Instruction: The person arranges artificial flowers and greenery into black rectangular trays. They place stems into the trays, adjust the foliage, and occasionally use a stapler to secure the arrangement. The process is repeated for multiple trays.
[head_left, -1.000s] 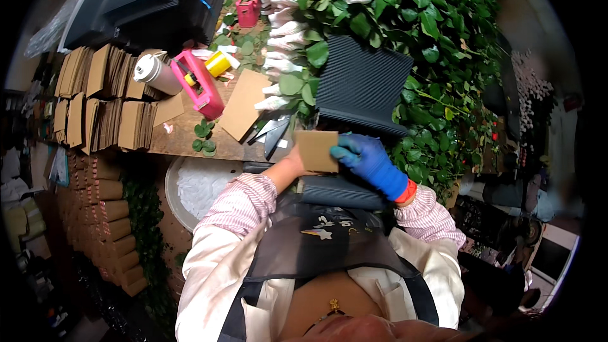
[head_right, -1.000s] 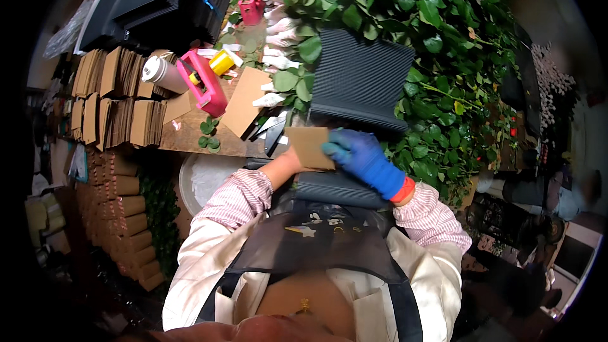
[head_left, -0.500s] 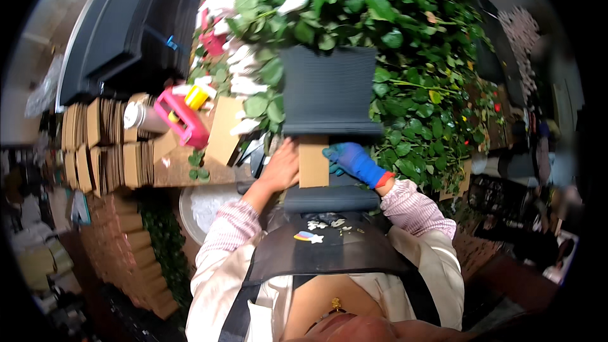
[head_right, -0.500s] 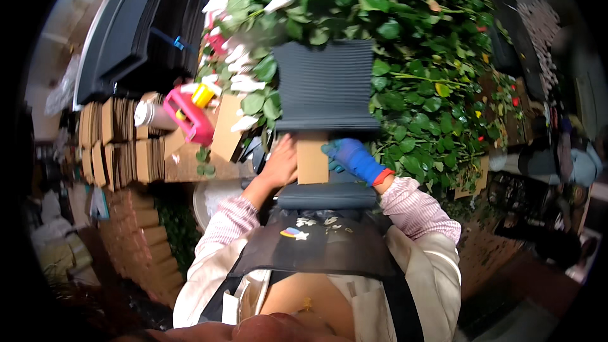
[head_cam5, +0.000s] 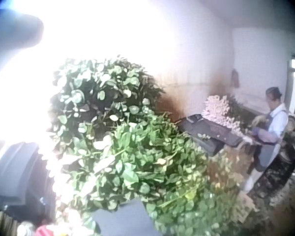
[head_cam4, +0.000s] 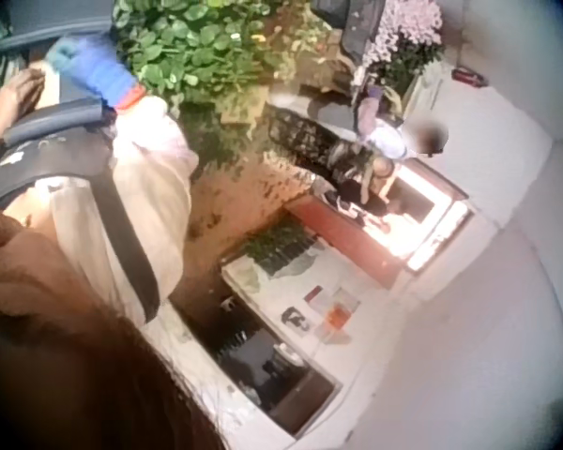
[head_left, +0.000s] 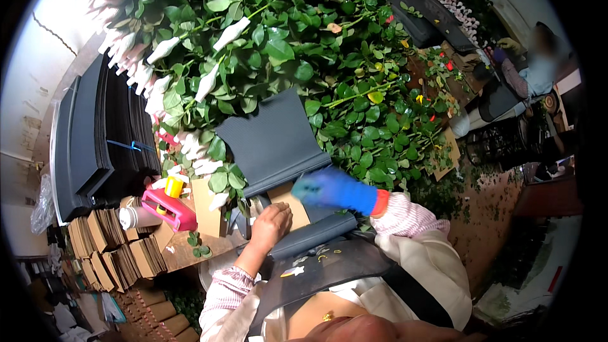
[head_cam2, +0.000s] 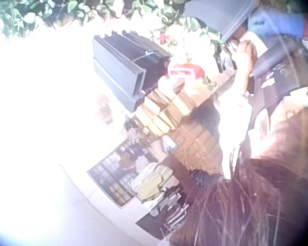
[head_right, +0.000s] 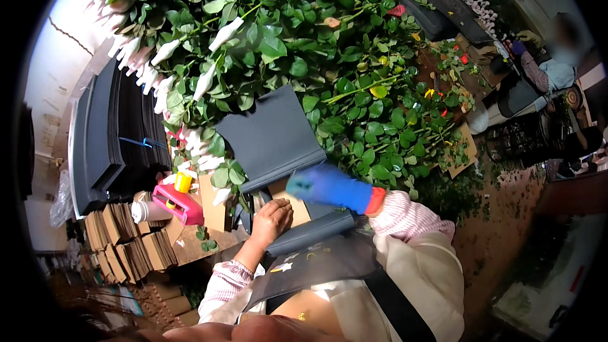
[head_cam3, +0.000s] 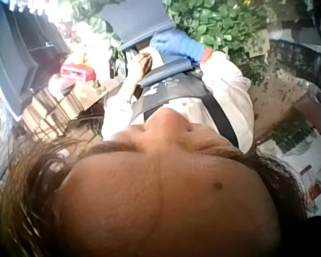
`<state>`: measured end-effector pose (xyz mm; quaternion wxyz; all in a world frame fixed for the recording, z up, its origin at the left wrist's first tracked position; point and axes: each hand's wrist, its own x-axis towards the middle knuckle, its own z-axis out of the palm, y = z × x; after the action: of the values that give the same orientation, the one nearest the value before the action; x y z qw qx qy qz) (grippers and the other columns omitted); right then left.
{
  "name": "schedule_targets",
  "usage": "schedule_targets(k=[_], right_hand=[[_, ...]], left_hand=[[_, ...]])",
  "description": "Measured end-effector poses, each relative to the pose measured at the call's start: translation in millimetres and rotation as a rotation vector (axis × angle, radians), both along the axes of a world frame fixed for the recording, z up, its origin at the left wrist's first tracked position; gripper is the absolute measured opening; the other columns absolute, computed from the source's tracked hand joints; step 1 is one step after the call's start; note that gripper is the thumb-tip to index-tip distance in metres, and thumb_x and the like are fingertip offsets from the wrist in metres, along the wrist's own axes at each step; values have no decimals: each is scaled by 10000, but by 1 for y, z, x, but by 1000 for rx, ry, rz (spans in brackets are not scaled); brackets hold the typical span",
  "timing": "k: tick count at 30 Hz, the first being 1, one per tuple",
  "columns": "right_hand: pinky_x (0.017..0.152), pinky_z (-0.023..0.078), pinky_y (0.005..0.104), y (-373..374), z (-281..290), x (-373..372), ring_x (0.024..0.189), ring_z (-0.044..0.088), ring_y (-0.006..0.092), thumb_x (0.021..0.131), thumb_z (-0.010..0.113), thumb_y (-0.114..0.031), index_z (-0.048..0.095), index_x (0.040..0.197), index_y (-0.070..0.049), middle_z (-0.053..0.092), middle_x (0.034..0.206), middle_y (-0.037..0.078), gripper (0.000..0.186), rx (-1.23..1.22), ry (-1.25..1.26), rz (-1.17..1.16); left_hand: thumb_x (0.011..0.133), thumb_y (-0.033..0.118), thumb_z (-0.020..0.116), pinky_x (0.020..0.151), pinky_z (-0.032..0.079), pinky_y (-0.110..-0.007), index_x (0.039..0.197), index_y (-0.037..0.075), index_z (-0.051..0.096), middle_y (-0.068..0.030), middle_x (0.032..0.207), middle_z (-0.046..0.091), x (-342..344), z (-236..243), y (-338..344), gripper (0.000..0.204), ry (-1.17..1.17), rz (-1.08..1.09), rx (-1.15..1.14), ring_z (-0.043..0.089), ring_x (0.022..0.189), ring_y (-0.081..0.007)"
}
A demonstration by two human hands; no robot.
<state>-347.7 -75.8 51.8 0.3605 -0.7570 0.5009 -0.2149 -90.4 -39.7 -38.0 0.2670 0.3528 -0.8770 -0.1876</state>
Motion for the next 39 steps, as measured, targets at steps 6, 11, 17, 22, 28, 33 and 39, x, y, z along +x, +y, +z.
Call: schedule_targets(k=[6,11,17,22,28,33,39], right_hand=[[883,536,429,-91,-3,-75,984,673,316,935,653,-290,678,1239,-103,701,1053,115,357,-583,268,-528],[814,530,442,-114,-78,-112,962,649,329,962,558,-295,682,1217,-189,678,1086,106,302,-476,776,-298],[834,553,423,-152,37,-103,963,680,312,899,668,-212,689,1194,-161,715,1056,86,301,-707,340,-463],[1137,378,468,-232,48,-103,1343,476,333,923,633,-203,522,1438,-161,510,1444,133,528,-984,795,-501],[1217,214,518,-290,49,-95,1456,318,368,863,676,-282,502,1463,-168,389,1542,170,635,-618,1018,-457],[1110,371,446,-276,68,-120,1376,416,303,762,746,-260,584,1345,-174,479,1430,149,611,-532,1044,-289],[893,535,461,-247,155,-99,990,672,319,859,668,-283,662,1210,-168,690,1115,86,369,-685,565,-336]], left_hand=[[832,78,772,811,585,-367,965,46,739,-90,1024,725,1,-3,3,141,19,33,55,706,945,-280],[832,84,771,812,583,-369,948,43,746,-92,1018,724,-6,6,2,125,37,36,70,706,940,-280],[815,85,774,803,588,-377,914,50,739,-93,1006,727,-3,6,4,111,39,69,57,710,915,-285],[835,89,756,812,587,-381,939,53,739,-95,1008,726,-1,8,4,111,36,57,67,707,925,-291],[840,96,755,825,586,-370,964,57,743,-89,1020,725,0,2,6,130,50,76,61,710,934,-278],[842,104,756,827,585,-366,957,59,745,-84,1019,726,-5,-1,2,124,76,53,58,710,932,-273],[847,111,763,818,588,-367,948,57,748,-78,993,730,2,2,6,115,89,110,88,713,921,-268]])
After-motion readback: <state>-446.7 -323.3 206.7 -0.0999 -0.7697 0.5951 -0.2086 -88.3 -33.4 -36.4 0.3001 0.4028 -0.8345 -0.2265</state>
